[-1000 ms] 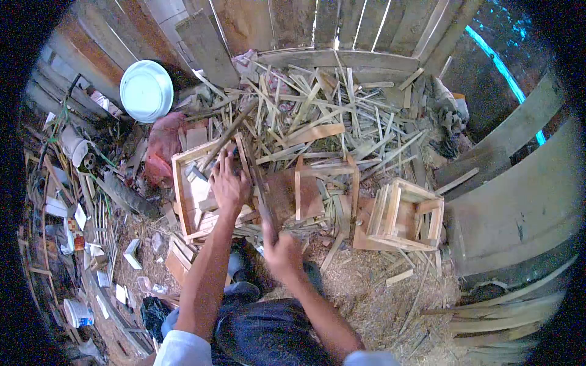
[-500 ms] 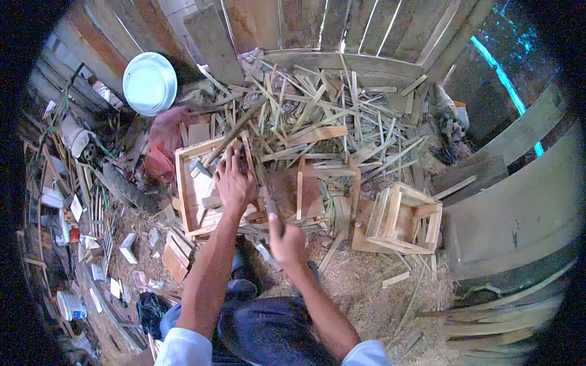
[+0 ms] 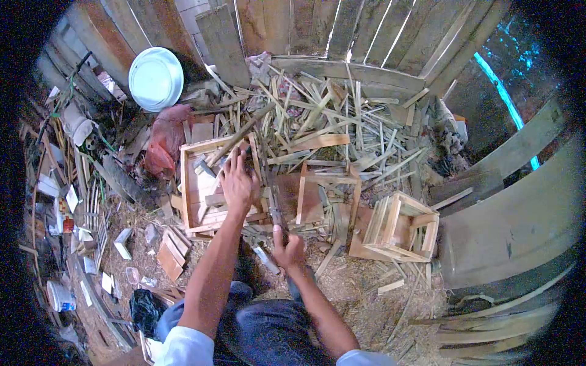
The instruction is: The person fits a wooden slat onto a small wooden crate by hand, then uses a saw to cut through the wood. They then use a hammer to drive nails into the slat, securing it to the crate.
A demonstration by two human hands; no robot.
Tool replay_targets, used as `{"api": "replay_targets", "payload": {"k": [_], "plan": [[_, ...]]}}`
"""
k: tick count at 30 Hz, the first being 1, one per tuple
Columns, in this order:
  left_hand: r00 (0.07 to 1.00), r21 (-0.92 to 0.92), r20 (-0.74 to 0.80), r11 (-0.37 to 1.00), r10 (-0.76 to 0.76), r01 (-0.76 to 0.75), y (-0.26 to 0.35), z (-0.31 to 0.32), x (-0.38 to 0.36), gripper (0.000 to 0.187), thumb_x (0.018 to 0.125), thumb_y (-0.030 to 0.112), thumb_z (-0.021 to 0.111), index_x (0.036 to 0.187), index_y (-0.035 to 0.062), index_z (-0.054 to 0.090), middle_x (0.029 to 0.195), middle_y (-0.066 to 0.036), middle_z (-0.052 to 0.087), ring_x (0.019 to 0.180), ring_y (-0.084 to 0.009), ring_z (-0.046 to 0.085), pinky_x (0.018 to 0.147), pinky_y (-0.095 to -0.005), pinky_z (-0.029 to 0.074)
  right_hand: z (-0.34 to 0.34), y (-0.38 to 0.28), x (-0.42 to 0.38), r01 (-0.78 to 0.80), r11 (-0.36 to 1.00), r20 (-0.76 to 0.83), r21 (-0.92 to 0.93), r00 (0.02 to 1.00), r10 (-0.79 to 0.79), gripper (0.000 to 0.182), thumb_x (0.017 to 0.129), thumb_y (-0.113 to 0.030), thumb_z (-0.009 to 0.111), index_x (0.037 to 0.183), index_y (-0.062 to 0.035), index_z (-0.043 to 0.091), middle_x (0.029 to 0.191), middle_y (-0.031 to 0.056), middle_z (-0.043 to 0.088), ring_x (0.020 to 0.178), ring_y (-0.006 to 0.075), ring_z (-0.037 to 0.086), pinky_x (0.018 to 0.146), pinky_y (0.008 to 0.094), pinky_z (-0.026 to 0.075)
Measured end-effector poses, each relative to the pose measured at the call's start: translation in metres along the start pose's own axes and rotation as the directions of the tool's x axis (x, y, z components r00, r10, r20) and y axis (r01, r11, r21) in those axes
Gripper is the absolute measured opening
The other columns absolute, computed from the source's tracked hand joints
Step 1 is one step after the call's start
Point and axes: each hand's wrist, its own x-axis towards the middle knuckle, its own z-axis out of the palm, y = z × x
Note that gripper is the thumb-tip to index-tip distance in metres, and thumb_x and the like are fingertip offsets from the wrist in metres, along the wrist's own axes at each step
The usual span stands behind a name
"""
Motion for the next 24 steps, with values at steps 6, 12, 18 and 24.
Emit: {"api": "replay_targets", "payload": {"k": [6, 12, 18, 24], "plan": [[0.999, 0.004, 0.039, 1.0, -0.012, 0.012, 0.003, -0.002, 0.004, 0.06, 0.076, 0.02, 0.058, 0.133, 0.0069, 0.049, 0.147, -0.007, 0.041, 0.123, -0.0296, 0.045, 0.103, -0.0442, 0.033, -0.015, -0.007, 0.011, -0.05, 0.998, 0.099, 0.035, 0.994, 0.046, 0.053, 0.097, -0.035, 0.052, 0.056, -0.0011, 0.054, 0.049, 0.0109, 0.05, 0.046, 0.0227, 0.052, 0.047, 0.0375, 0.037], [0.995, 0.022, 0.087, 0.998, -0.054, 0.053, 0.005, -0.001, 0.01, 0.06, 0.075, 0.018, 0.057, 0.133, 0.0062, 0.049, 0.148, -0.007, 0.038, 0.124, -0.0312, 0.044, 0.104, -0.0446, 0.032, -0.027, -0.062, 0.02, -0.181, 0.983, 0.161, -0.001, 0.971, 0.179, 0.054, 0.101, -0.031, 0.046, 0.055, -0.0035, 0.049, 0.048, 0.0019, 0.048, 0.044, 0.0129, 0.047, 0.045, 0.0312, 0.035], [0.991, -0.011, 0.089, 0.995, -0.097, 0.098, 0.008, -0.003, 0.011, 0.049, 0.086, 0.018, 0.051, 0.133, 0.0044, 0.049, 0.147, -0.011, 0.041, 0.125, -0.0352, 0.043, 0.106, -0.0496, 0.029, -0.041, -0.098, 0.036, -0.232, 0.971, 0.279, -0.064, 0.93, 0.241, 0.05, 0.101, -0.026, 0.045, 0.057, -0.0015, 0.051, 0.05, 0.0033, 0.05, 0.046, 0.0131, 0.049, 0.046, 0.0303, 0.037], [0.98, -0.053, 0.166, 0.992, -0.108, 0.118, 0.006, -0.008, 0.013, 0.048, 0.09, 0.019, 0.049, 0.135, 0.0038, 0.045, 0.149, -0.012, 0.038, 0.13, -0.0364, 0.039, 0.108, -0.0507, 0.026, -0.047, -0.109, 0.044, -0.329, 0.938, 0.314, -0.105, 0.884, 0.345, 0.05, 0.099, -0.027, 0.048, 0.057, -0.0004, 0.05, 0.048, 0.0041, 0.049, 0.045, 0.0133, 0.047, 0.046, 0.032, 0.037]]}}
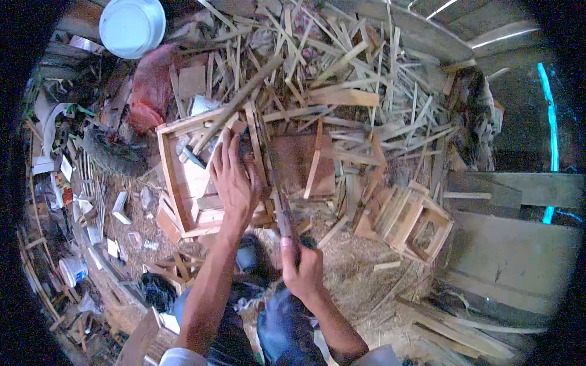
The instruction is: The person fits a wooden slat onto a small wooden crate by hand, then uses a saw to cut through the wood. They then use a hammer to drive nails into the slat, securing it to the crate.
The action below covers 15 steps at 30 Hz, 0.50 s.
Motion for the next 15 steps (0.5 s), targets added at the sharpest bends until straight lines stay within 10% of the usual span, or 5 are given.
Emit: {"api": "replay_targets", "payload": {"k": [15], "plan": [[0.971, 0.085, -0.075, 0.969, -0.226, 0.232, 0.004, 0.007, 0.002, 0.058, 0.094, 0.04, 0.047, 0.137, 0.0025, 0.042, 0.149, -0.018, 0.033, 0.135, -0.0339, 0.035, 0.113, -0.0502, 0.02, -0.01, -0.053, -0.011, -0.175, 0.974, -0.019, -0.141, 0.985, 0.174, 0.052, 0.098, -0.038, 0.05, 0.062, -0.0003, 0.054, 0.048, 0.0065, 0.046, 0.045, 0.0154, 0.045, 0.047, 0.0354, 0.034]]}}
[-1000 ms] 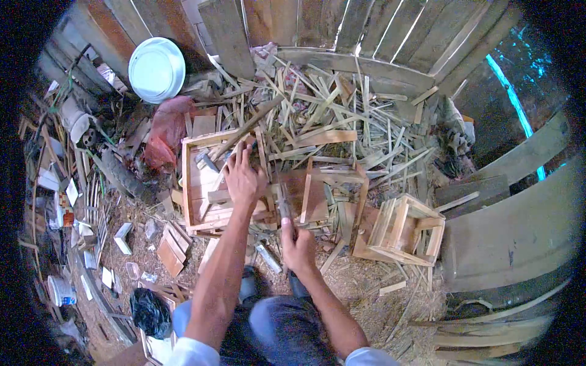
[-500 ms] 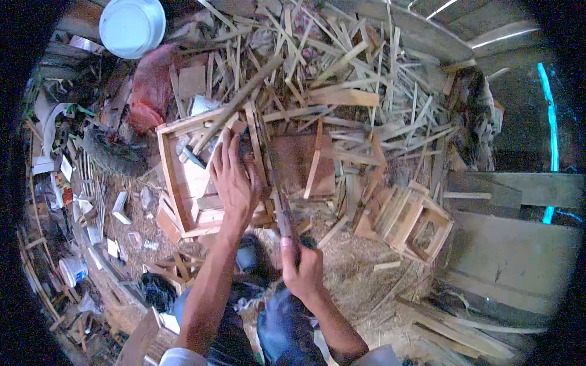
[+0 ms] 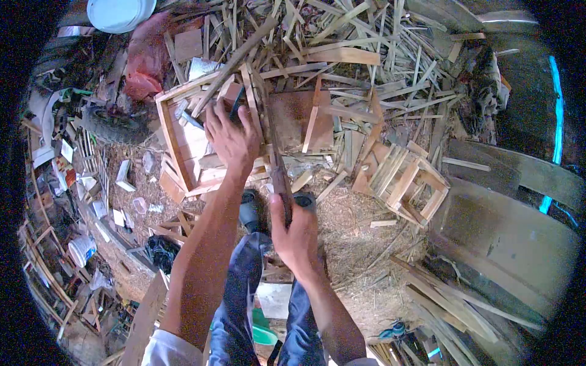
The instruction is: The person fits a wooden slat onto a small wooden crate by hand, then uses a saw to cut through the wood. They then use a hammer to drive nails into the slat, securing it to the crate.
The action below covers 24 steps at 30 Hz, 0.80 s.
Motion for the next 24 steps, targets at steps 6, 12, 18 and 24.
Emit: {"api": "replay_targets", "payload": {"k": [6, 12, 18, 24], "plan": [[0.999, -0.027, 0.029, 0.999, -0.035, 0.036, 0.004, -0.003, 0.0, 0.057, 0.091, 0.038, 0.05, 0.136, 0.0028, 0.043, 0.14, -0.02, 0.042, 0.133, -0.0343, 0.036, 0.113, -0.0493, 0.021, -0.043, -0.039, -0.08, -0.109, 0.988, 0.087, -0.111, 0.989, 0.118, 0.033, 0.096, -0.03, 0.054, 0.096, 0.001, 0.065, 0.065, 0.021, 0.061, 0.063, 0.0409, 0.062, 0.06, 0.0465, 0.047], [1.0, -0.078, 0.016, 0.997, -0.02, 0.022, 0.001, -0.003, 0.0, 0.056, 0.09, 0.033, 0.051, 0.136, 0.0019, 0.042, 0.14, -0.021, 0.044, 0.134, -0.0352, 0.037, 0.113, -0.048, 0.024, -0.023, -0.038, -0.04, -0.193, 0.975, 0.033, -0.107, 0.98, 0.198, 0.056, 0.097, -0.043, 0.05, 0.067, 0.0039, 0.059, 0.047, 0.0138, 0.045, 0.043, 0.0215, 0.049, 0.045, 0.0402, 0.035], [1.0, -0.034, 0.013, 0.999, -0.009, 0.009, 0.001, 0.001, 0.0, 0.056, 0.09, 0.031, 0.051, 0.136, 0.0016, 0.043, 0.142, -0.021, 0.042, 0.135, -0.0361, 0.035, 0.114, -0.0471, 0.024, -0.042, -0.055, -0.089, -0.245, 0.966, 0.088, -0.08, 0.964, 0.252, 0.04, 0.096, -0.035, 0.052, 0.096, 0.0031, 0.066, 0.051, 0.0164, 0.051, 0.047, 0.0242, 0.057, 0.05, 0.041, 0.042], [0.999, 0.015, -0.018, 0.999, 0.038, -0.038, 0.001, 0.0, 0.001, 0.055, 0.09, 0.031, 0.054, 0.134, 0.0002, 0.044, 0.136, -0.023, 0.045, 0.127, -0.0394, 0.042, 0.109, -0.048, 0.029, -0.023, -0.039, -0.035, -0.223, 0.961, 0.076, -0.163, 0.968, 0.238, 0.044, 0.097, -0.035, 0.051, 0.083, 0.0039, 0.067, 0.052, 0.02, 0.054, 0.049, 0.0286, 0.06, 0.049, 0.043, 0.042]]}}
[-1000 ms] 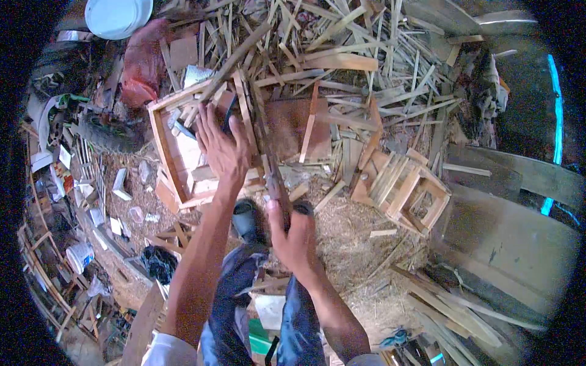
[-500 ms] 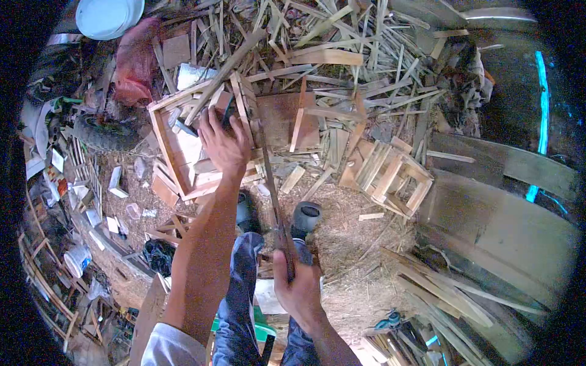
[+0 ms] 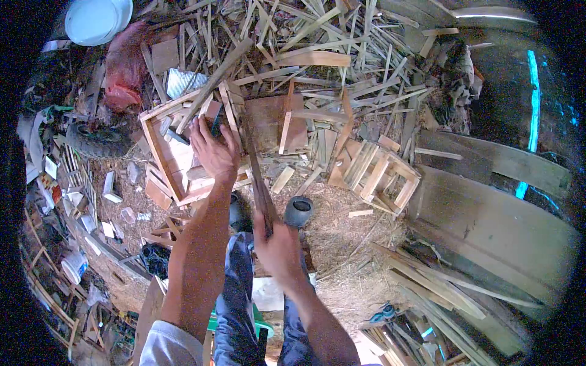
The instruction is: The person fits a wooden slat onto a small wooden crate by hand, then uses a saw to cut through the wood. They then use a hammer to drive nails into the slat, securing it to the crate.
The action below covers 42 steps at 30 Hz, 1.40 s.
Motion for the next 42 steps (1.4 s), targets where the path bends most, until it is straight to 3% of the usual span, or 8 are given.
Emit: {"api": "replay_targets", "payload": {"k": [2, 6, 14, 24, 26, 30, 35, 42], "plan": [[1.0, 0.004, 0.016, 1.0, -0.006, 0.006, -0.001, -0.001, 0.002, 0.056, 0.09, 0.031, 0.054, 0.135, 0.0007, 0.043, 0.136, -0.022, 0.045, 0.127, -0.0391, 0.041, 0.109, -0.048, 0.029, 0.015, -0.005, 0.027, 0.116, 0.993, -0.101, 0.003, 0.988, -0.115, 0.05, 0.098, -0.035, 0.051, 0.069, 0.004, 0.064, 0.051, 0.02, 0.053, 0.05, 0.0281, 0.06, 0.048, 0.043, 0.041], [0.995, 0.009, 0.068, 0.998, -0.069, 0.069, 0.003, -0.001, -0.003, 0.059, 0.088, 0.032, 0.053, 0.138, 0.0019, 0.041, 0.14, -0.02, 0.043, 0.134, -0.0358, 0.036, 0.113, -0.0471, 0.024, -0.014, 0.016, -0.072, 0.152, 0.987, -0.058, 0.058, 0.987, -0.148, 0.037, 0.097, -0.026, 0.053, 0.12, 0.0023, 0.06, 0.061, 0.017, 0.061, 0.051, 0.0233, 0.061, 0.052, 0.0391, 0.046], [0.991, 0.034, 0.115, 0.997, -0.066, 0.063, 0.003, -0.004, 0.004, 0.061, 0.088, 0.032, 0.052, 0.139, 0.0018, 0.039, 0.141, -0.021, 0.041, 0.134, -0.0369, 0.034, 0.113, -0.0482, 0.023, 0.015, -0.007, 0.038, 0.09, 0.993, -0.007, 0.073, 0.996, -0.09, 0.043, 0.098, -0.034, 0.051, 0.081, 0.0054, 0.057, 0.059, 0.0167, 0.058, 0.05, 0.024, 0.059, 0.049, 0.0395, 0.041], [0.99, 0.053, 0.116, 0.996, -0.074, 0.069, 0.001, 0.001, -0.001, 0.061, 0.087, 0.031, 0.053, 0.139, 0.0019, 0.039, 0.142, -0.021, 0.039, 0.134, -0.0361, 0.034, 0.113, -0.0484, 0.023, 0.01, -0.016, 0.047, -0.03, 0.999, 0.11, 0.042, 0.994, 0.025, 0.036, 0.098, -0.029, 0.05, 0.102, 0.0048, 0.062, 0.06, 0.0168, 0.058, 0.053, 0.0197, 0.06, 0.049, 0.039, 0.043], [0.996, 0.069, 0.071, 0.997, -0.045, 0.04, -0.002, 0.004, -0.003, 0.061, 0.09, 0.038, 0.052, 0.138, 0.0033, 0.04, 0.139, -0.019, 0.042, 0.129, -0.0383, 0.039, 0.108, -0.0488, 0.029, -0.01, -0.028, 0.01, -0.195, 0.981, 0.167, -0.019, 0.966, 0.196, 0.03, 0.096, -0.029, 0.052, 0.102, -0.0027, 0.066, 0.067, 0.0217, 0.064, 0.065, 0.0402, 0.066, 0.058, 0.046, 0.053], [0.998, 0.088, 0.062, 0.996, -0.021, 0.016, -0.004, 0.003, -0.002, 0.061, 0.09, 0.038, 0.051, 0.139, 0.0037, 0.039, 0.14, -0.019, 0.042, 0.129, -0.0384, 0.039, 0.108, -0.049, 0.029, -0.02, -0.018, -0.069, -0.006, 0.957, -0.063, 0.291, 0.998, 0.025, 0.03, 0.096, -0.029, 0.053, 0.109, -0.0056, 0.065, 0.072, 0.0214, 0.065, 0.07, 0.0399, 0.067, 0.059, 0.0454, 0.054], [0.994, 0.056, 0.094, 0.997, -0.06, 0.055, 0.002, -0.002, -0.003, 0.062, 0.087, 0.033, 0.054, 0.14, 0.0029, 0.039, 0.141, -0.02, 0.041, 0.132, -0.037, 0.036, 0.111, -0.0488, 0.025, 0.014, -0.026, 0.055, -0.051, 0.999, 0.056, -0.006, 0.997, 0.052, 0.041, 0.096, -0.041, 0.047, 0.101, -0.0035, 0.065, 0.07, 0.0239, 0.063, 0.068, 0.0438, 0.063, 0.057, 0.0492, 0.051], [0.99, 0.042, 0.114, 0.996, -0.083, 0.079, -0.003, 0.002, -0.004, 0.061, 0.087, 0.031, 0.054, 0.138, 0.0016, 0.04, 0.142, -0.02, 0.041, 0.135, -0.0361, 0.033, 0.114, -0.048, 0.022, -0.015, -0.038, -0.043, 0.049, 0.975, -0.125, 0.218, 0.992, -0.022, 0.036, 0.096, -0.032, 0.055, 0.09, 0.0021, 0.064, 0.07, 0.019, 0.062, 0.068, 0.0233, 0.066, 0.061, 0.0382, 0.048]]}}
